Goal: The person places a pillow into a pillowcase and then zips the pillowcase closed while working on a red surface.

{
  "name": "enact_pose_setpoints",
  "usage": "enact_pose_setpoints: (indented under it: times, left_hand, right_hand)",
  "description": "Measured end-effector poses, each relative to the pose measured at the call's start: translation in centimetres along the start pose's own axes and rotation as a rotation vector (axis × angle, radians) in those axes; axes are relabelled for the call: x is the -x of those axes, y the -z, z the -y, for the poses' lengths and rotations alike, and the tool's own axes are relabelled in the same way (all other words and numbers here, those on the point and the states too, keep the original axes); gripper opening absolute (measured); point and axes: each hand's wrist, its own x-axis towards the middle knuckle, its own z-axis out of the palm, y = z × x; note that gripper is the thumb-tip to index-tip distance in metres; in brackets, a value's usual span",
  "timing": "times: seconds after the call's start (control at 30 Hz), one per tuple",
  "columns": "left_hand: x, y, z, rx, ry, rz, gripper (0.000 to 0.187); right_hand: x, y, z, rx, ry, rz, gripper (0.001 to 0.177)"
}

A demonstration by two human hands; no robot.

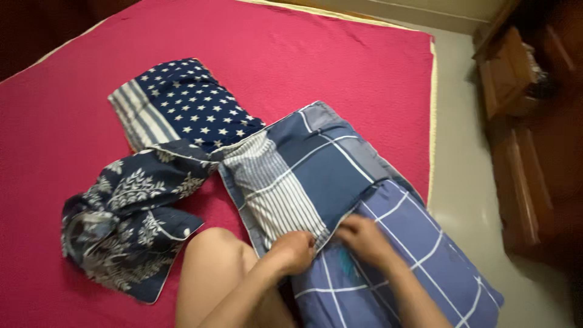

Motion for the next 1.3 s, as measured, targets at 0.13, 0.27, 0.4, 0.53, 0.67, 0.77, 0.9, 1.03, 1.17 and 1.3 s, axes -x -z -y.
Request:
enact_pose_setpoints:
  times: [0.13, 0.27, 0.4, 0.53, 0.67, 0.77, 0.9, 1.03, 1.17, 1.3]
  left_hand:
    - [-2.1, 1.9, -4.7, -0.134, -0.021, -0.104, 0.033]
    - [-6.6, 2.0, -10.1, -0.044, -0.22, -0.333, 0.029]
    - [-13.4, 1.0, -14.9, -0.06, -0.379, -0.362, 0.026]
    - [-19.7, -0.4, -17.8, -0.165, -0.516, -0.428, 0.05]
    - [-24.6, 0.0, -18.3, -0.586, -0.66, -0.548, 0.064]
    - [-24.8, 0.4, -18.1, -0.661, -0.46, -0.003, 0.037]
    - [-19.4, -0.9, -19.9, -0.318, -0.558, -0.01, 0.031]
    - [-12.4, -2.3, -21.3, -0.34, -0.736, -0.127, 0.02]
    - [-11.4, -1.3, -18.2, -0.269, -0.742, -0.159, 0.021]
    - [-8.1, -2.3, -11.7, 0.057, -0.699, -0.5, 0.022]
  right_hand:
    - [-1.0, 7.3, 0.2, 0.35, -0.057, -0.82, 0.039]
    - [-1.9, 10.6, 0.0, 0.581, -0.628, -0.466, 0.075]
    - [-3.8, 8.5, -3.1, 0.627, -0.434, -0.265, 0.069]
    - [-4.1, 5.1, -3.2, 0.693, -0.132, -0.313, 0.057]
    - [-1.4, 3.9, 1.8, 0.516, -0.167, -0.342, 0.055]
    - [-0.2, 3.5, 3.8, 0.472, -0.2, -0.354, 0.048]
    - [-2.4, 2.2, 2.5, 0.601, -0.173, -0.39, 0.047]
    - [-3.7, -0.8, -0.5, 0.665, -0.171, -0.374, 0.045]
    - [-4.2, -1.7, -3.4, 0.732, -0.185, -0.423, 0.044]
    - [-1.0, 0.8, -4.7, 0.808, -0.265, -0.515, 0.043]
